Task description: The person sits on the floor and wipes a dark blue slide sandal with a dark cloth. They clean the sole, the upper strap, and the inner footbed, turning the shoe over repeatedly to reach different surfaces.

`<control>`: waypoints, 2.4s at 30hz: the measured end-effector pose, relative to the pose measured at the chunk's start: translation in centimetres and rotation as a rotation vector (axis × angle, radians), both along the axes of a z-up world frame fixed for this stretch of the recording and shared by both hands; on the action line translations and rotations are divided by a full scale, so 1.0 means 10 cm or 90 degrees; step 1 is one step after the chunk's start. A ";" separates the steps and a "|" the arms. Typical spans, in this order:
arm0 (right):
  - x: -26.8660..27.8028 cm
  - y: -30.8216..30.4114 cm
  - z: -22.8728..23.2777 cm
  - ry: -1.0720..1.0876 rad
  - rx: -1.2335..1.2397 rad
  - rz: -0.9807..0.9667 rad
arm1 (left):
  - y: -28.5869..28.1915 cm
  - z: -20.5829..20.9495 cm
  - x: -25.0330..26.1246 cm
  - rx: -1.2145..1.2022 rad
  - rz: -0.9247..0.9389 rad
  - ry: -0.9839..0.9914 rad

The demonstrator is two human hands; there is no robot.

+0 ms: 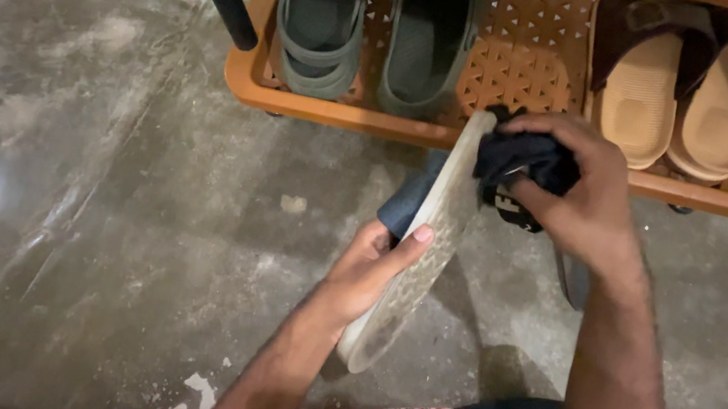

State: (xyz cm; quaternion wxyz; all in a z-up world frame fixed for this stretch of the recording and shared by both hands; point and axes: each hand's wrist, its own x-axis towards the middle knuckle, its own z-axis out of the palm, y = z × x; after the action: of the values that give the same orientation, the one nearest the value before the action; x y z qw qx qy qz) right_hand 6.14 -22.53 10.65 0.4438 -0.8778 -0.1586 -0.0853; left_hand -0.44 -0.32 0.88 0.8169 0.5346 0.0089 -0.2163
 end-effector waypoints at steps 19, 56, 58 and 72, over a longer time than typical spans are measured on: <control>0.22 0.33 0.28 -0.124 0.176 0.039 | 0.13 0.32 0.00 0.114 0.033 -0.175; -0.69 0.40 0.35 -0.128 0.182 -0.205 | 0.01 0.22 0.02 -0.125 0.198 -0.008; -0.76 0.54 0.32 -0.159 0.126 -0.158 | -0.04 0.16 -0.04 -0.063 0.175 -0.075; -0.69 0.62 -0.02 -0.175 0.009 -0.016 | -0.08 0.03 -0.11 -0.060 0.094 -0.052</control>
State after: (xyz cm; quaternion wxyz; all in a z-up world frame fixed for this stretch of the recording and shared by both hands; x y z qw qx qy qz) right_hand -0.71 -16.37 10.41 0.4232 -0.8566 -0.2063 -0.2112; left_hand -1.54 -1.15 1.21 0.8545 0.5018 0.0043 -0.1338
